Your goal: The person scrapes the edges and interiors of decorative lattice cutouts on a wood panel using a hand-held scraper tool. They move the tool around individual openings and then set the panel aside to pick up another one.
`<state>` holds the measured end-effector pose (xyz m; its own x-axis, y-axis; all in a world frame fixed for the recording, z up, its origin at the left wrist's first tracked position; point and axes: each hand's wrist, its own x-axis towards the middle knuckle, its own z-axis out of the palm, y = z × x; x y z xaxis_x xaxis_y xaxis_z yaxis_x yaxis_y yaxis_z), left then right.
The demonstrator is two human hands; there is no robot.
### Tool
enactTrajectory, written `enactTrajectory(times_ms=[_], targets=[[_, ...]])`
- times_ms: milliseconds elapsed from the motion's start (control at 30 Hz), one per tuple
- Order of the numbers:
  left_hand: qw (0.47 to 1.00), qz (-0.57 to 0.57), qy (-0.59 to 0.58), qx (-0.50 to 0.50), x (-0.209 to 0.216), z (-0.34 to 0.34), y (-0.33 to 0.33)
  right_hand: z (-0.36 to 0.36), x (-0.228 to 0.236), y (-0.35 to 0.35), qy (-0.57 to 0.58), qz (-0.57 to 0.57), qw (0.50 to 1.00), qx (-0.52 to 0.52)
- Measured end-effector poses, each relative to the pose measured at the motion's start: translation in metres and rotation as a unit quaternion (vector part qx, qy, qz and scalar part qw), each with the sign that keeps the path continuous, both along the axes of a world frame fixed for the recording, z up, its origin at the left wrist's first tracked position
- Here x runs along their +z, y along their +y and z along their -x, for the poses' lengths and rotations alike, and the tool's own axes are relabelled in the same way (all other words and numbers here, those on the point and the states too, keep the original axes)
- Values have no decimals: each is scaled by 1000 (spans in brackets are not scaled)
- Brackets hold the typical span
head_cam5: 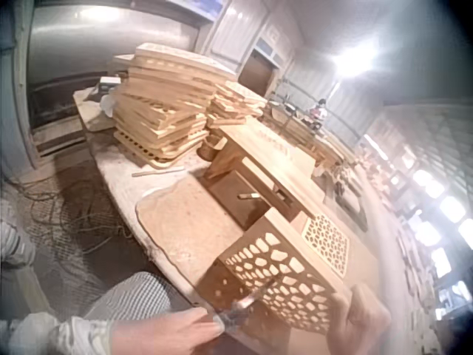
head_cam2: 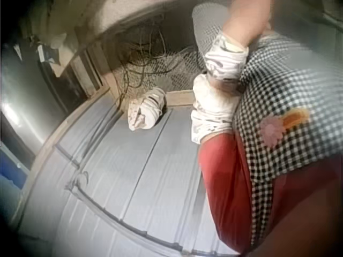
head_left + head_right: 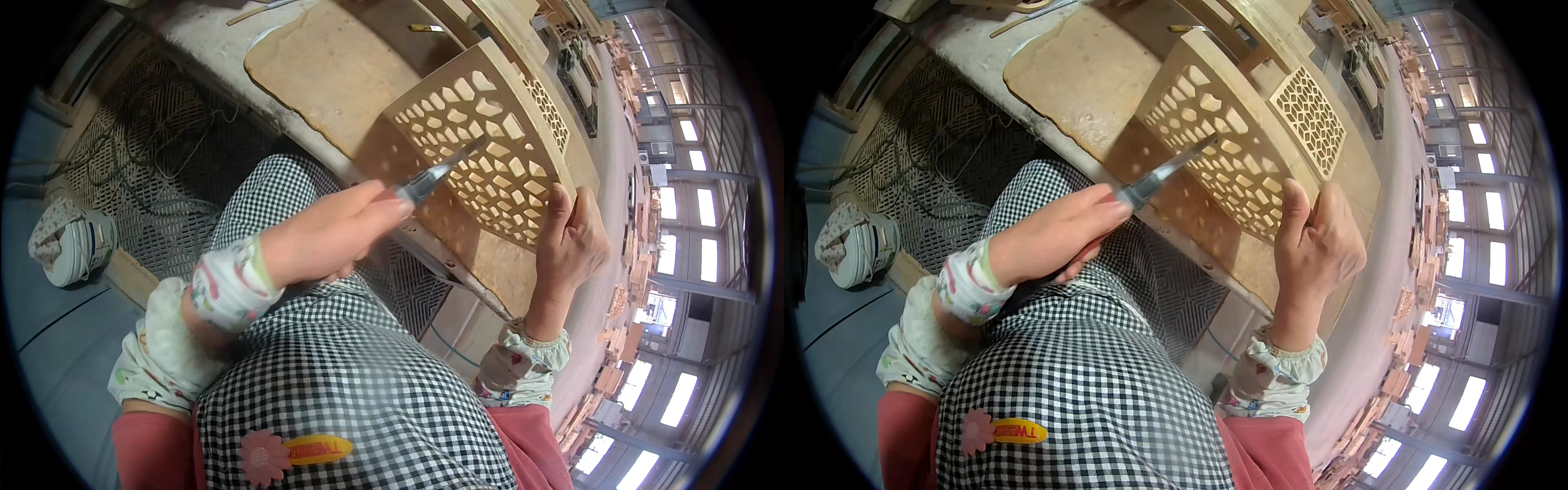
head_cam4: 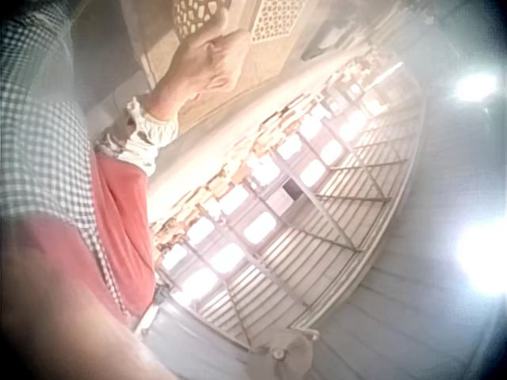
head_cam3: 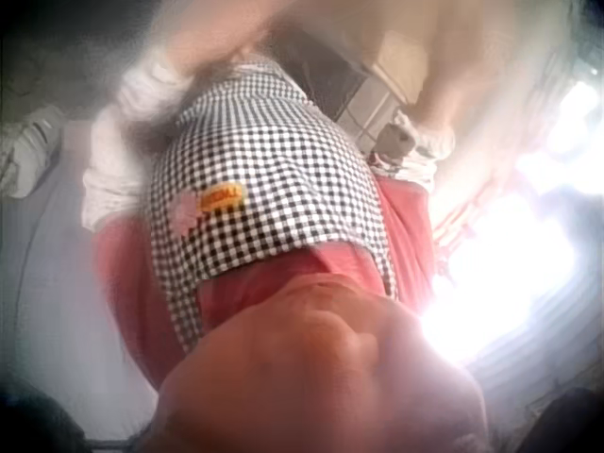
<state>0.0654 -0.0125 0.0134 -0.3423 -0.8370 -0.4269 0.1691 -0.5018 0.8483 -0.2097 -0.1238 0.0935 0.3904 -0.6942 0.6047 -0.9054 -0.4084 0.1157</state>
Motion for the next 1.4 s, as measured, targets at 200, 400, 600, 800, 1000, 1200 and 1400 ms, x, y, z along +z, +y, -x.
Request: enactTrajectory(times_ms=[200, 400, 600, 800, 1000, 1200, 1400], targets=[[999, 6, 32, 39, 15, -11, 27, -5, -1, 3, 5, 5, 1000, -16], [1000, 16, 11, 20, 17, -1, 8, -5, 2, 8, 12, -1, 1000, -2], [999, -2, 44, 5, 21, 1, -5, -7, 4, 7, 4, 4, 1000, 15], [997, -13, 81, -6, 21, 1, -9, -4, 3, 8, 4, 2, 1000, 16], [993, -12, 116, -10, 13, -1, -1, -7, 5, 9, 12, -2, 1000, 2], [999, 30, -46, -6, 15, -9, 22, -8, 4, 7, 8, -4, 1000, -9], [943, 193, -252, 95, 21, -2, 30, -9, 5, 9, 6, -7, 1000, -13]])
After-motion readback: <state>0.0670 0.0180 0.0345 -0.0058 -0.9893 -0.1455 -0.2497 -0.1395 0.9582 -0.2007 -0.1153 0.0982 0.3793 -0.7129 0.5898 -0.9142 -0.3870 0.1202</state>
